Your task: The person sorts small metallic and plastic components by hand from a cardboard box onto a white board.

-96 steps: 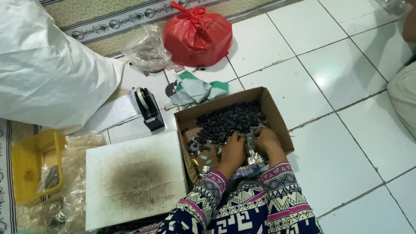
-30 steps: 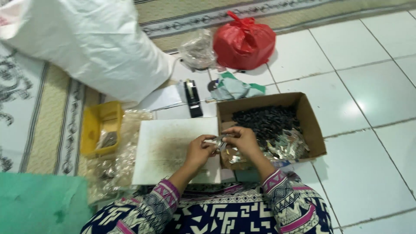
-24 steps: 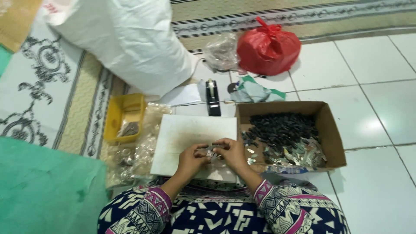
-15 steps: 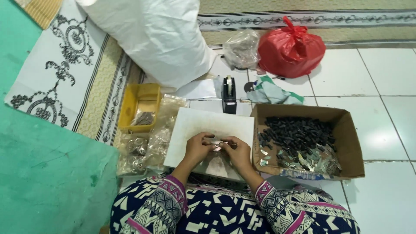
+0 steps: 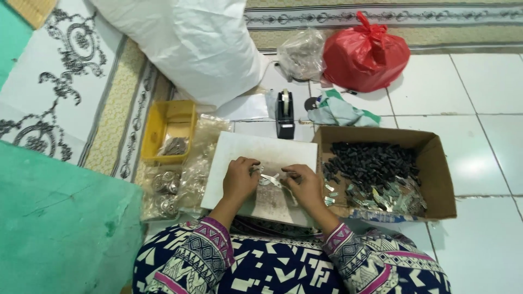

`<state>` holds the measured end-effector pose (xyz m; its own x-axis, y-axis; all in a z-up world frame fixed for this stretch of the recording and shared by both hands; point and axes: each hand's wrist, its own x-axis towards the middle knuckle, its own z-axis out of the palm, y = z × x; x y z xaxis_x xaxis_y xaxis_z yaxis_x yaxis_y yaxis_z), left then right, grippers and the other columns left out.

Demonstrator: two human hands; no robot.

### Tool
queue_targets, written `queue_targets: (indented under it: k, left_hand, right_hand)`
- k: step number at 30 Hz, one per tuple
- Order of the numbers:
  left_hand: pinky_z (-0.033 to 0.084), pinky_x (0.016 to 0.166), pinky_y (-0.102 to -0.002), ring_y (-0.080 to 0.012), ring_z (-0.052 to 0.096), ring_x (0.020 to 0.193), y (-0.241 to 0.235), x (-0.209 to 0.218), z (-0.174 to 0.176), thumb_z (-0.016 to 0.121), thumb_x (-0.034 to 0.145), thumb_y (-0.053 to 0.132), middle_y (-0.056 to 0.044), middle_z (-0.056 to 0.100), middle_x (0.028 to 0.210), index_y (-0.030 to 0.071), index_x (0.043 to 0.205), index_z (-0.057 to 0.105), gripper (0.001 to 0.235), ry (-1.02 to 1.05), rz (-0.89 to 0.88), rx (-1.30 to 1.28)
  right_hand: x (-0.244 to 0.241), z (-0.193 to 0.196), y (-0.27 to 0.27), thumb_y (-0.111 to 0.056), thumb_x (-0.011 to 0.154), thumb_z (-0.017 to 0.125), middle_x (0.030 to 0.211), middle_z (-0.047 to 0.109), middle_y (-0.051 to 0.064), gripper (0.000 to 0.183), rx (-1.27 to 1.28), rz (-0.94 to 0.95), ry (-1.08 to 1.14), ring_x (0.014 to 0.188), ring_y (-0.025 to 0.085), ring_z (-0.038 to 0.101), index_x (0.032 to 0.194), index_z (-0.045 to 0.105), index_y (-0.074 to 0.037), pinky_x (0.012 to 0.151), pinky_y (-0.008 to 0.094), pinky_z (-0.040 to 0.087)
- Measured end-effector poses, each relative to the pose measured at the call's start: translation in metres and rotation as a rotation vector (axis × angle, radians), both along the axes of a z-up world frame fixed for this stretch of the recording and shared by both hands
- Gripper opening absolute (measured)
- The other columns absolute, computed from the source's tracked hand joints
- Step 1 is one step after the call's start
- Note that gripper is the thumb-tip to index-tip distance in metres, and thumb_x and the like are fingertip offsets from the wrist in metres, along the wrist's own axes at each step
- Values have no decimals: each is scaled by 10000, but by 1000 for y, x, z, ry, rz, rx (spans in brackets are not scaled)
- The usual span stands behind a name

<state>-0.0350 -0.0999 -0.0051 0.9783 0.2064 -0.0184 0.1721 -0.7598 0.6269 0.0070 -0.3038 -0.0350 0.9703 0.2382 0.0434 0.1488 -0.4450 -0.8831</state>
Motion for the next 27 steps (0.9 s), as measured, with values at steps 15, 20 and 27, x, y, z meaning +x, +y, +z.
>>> queue_targets:
  k: [15,20,27]
  left_hand:
    - [580,863,-427,-328,673,966,-147,48,-23,701,861,147,-106,686,1007,162,1160,711,300,-227,-468,-119]
    - [594,839,-419,-329,686,985,-235,73,-26,684,880,90,-141,699,1010,100,1136,726,260,-69,-594,-201]
    - [613,759,-370,-293,656,989,-312,103,-92,613,896,48,-148,664,1029,70,1149,725,278,27,-770,-2]
  right_hand:
    - [75,-6,-310,-196,812,831,1044,783,135,342,-531,-498,230,1047,398,718,1151,808,-226,891,454,571]
    - [92,-76,-331,-236,649,893,954,806,105,373,-599,-412,407,1056,382,730,1016,835,-216,920,452,563]
    - [103,-84,-328,-76,648,899,1139,778,162,537,-588,-410,632,1164,386,686,1163,799,-190,925,493,584]
